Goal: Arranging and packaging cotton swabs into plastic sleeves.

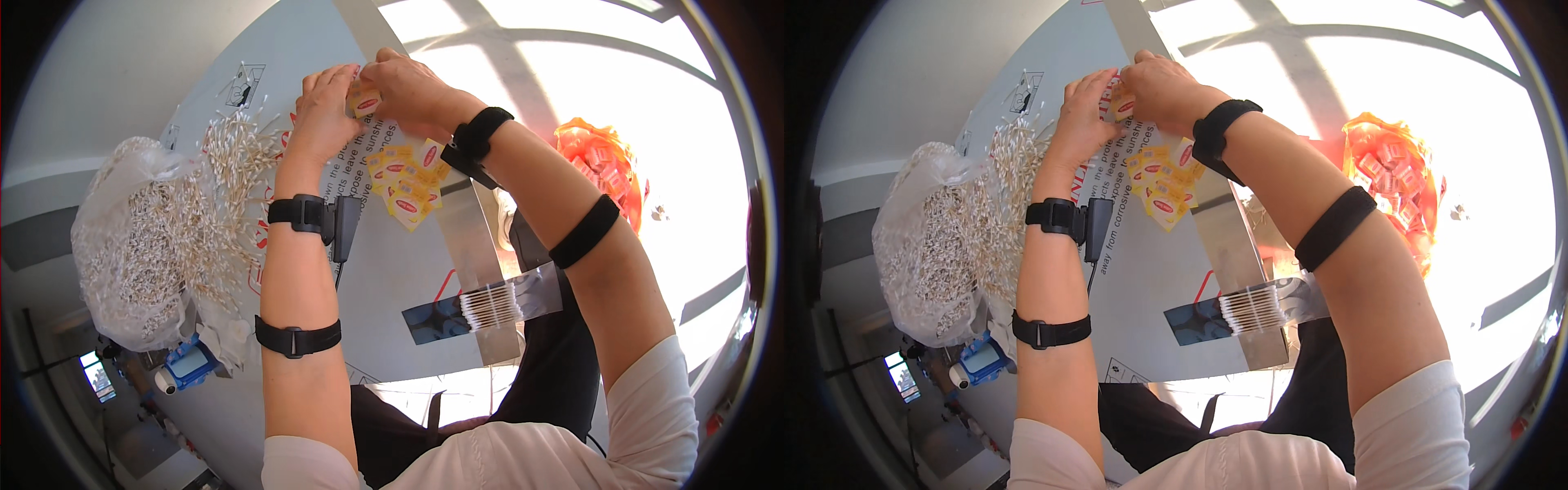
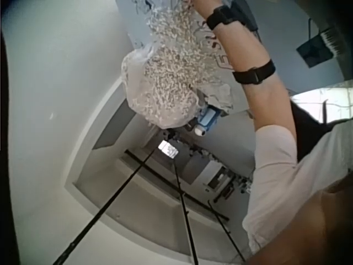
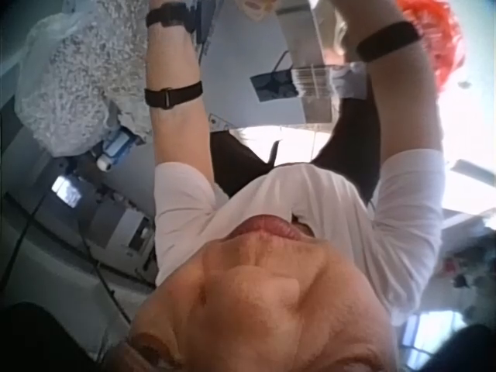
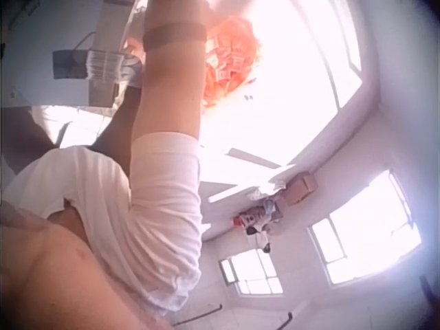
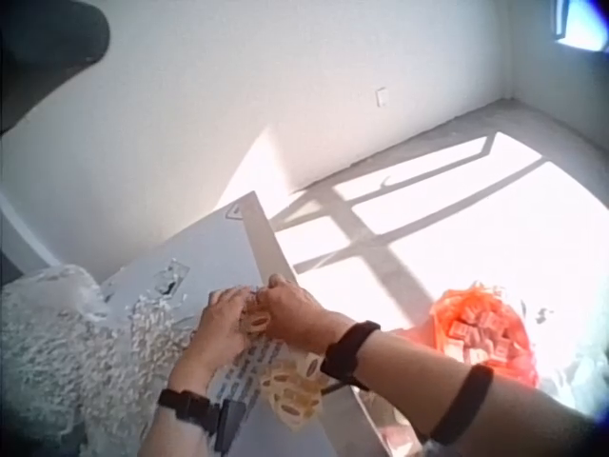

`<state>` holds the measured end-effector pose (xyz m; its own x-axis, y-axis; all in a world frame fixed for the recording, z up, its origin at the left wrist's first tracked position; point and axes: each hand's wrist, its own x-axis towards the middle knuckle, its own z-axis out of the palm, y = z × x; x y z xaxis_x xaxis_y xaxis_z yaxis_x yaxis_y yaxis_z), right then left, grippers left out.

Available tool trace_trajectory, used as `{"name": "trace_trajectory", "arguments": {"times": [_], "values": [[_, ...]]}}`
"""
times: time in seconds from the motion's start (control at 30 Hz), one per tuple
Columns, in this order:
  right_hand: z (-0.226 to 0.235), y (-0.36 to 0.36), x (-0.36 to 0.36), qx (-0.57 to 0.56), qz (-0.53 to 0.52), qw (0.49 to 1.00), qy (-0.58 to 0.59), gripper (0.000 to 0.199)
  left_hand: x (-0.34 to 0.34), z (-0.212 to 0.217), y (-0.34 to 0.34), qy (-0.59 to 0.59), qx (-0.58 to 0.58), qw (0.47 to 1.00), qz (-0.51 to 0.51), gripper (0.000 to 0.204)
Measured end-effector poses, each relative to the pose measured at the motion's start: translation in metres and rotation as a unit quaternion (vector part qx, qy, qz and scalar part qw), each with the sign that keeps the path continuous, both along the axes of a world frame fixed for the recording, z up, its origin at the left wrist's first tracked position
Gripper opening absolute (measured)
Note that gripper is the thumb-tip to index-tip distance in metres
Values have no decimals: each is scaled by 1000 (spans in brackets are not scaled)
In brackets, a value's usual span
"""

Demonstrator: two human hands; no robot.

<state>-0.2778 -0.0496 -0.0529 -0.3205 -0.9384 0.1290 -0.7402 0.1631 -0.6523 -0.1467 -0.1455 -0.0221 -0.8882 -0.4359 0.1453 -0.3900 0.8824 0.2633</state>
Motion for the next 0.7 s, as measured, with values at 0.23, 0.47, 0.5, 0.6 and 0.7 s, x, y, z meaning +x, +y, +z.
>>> {"name": "trace_trajectory", "arguments": {"times": [0.23, 0.47, 0.5, 0.6, 0.7], "values": [[-10, -3, -15, -20, 61, 998, -28, 43, -5, -9, -2, 9, 85, 996, 4, 59], [2, 1, -18, -37, 94, 995, -15, 47, -3, -2, 2, 31, 36, 998, -41, 53], [4, 2, -20, -7, 85, 996, -27, 49, -4, 0, 4, 35, 94, 995, -3, 50], [-3, 4, -23, -27, 86, 996, -29, 53, -4, 2, 10, 39, 135, 990, 25, 45], [-8, 4, -20, -91, 116, 989, -3, 49, -5, 0, 13, 33, 111, 993, 9, 36]]}}
